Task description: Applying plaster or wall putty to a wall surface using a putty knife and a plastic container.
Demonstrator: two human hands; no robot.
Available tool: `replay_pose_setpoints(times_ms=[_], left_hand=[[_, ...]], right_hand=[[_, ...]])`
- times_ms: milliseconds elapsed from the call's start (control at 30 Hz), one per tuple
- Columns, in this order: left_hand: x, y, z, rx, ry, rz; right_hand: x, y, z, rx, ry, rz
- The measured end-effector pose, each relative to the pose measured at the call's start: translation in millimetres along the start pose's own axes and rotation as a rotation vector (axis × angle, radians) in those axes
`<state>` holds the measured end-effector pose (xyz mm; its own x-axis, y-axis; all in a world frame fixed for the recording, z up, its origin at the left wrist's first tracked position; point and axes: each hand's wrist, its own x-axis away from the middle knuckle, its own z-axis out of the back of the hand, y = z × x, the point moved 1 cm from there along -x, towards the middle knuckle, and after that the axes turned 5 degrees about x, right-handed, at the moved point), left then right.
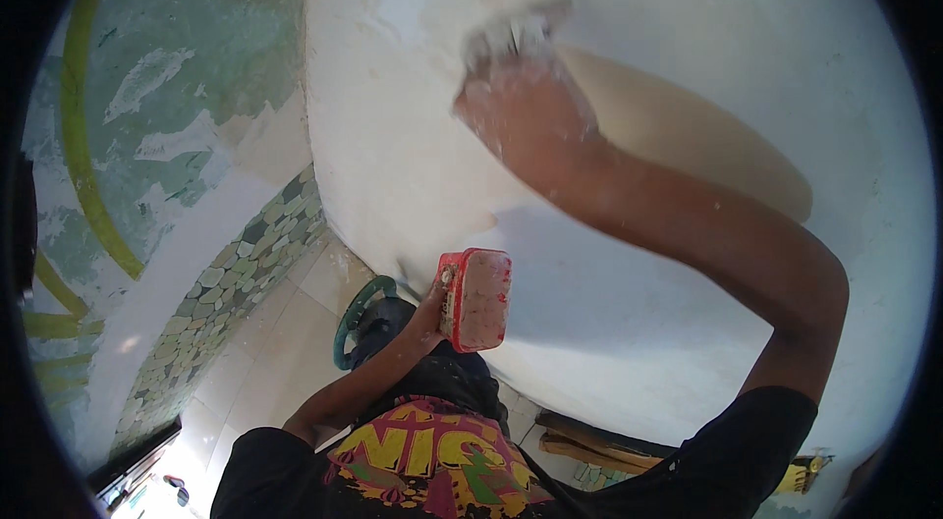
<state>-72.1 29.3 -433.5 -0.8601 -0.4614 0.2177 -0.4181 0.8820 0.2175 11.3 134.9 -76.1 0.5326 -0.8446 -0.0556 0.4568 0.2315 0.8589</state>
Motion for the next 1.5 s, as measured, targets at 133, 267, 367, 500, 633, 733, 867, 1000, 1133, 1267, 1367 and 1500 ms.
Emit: replay_pose_setpoints(times_ms=[133, 267, 367, 500, 633, 733, 867, 1000, 1133, 1267, 1367, 1500], left_hand=[[2.5, 2.5, -7.2, -0.027, 0.054, 0.026], [1.0, 3.0, 3.6, -0.033, 0.003, 0.006], [-0.9, -2.7, 13.6, -0.002, -0.037, 0.017], [-0.9, -5.4, 14.9, 0.027, -0.005, 0.013], [-0.8, -6.2, 11.3, 0.008, -0.016, 0.000], [1.7, -1.6, 16.5, 0.035, -0.030, -0.001], [2.4, -0.4, 10.2, 0.050, -0.041, 0.000], [-2.4, -0.5, 10.5, 0.032, -0.060, 0.040], [-3.6, 2.7, 13.4, 0.000, -0.083, 0.070], [-8.2, -1.4, 12.1, -0.021, -0.098, 0.092], [-8.0, -0.9, 15.9, -0.030, -0.083, 0.094], [-12.0, -3.9, 12.9, -0.013, -0.061, 0.127]], right_hand=[[-12.5, 13.7, -2.0, 0.212, -0.159, -0.162], [15.9, -35.4, -27.4, -0.027, -0.336, -0.028], [11.4, -37.8, -19.3, 0.368, -0.470, 0.100], [-17.8, 4.1, 13.9, 0.059, -0.164, -0.247], [6.6, -2.0, -17.4, 0.081, -0.166, -0.274], [23.3, -53.1, -26.0, 0.202, -0.376, -0.101], [25.2, -41.8, -5.0, -0.015, -0.214, -0.102], [2.7, -5.4, 17.2, -0.008, -0.254, -0.290], [29.1, -10.6, -6.6, 0.045, -0.383, -0.185], [54.4, -8.3, 4.4, -0.139, -0.148, -0.171], [32.0, 56.3, 45.5, -0.037, -0.075, -0.234], [43.3, 109.5, 47.5, 0.204, -0.050, -0.171]])
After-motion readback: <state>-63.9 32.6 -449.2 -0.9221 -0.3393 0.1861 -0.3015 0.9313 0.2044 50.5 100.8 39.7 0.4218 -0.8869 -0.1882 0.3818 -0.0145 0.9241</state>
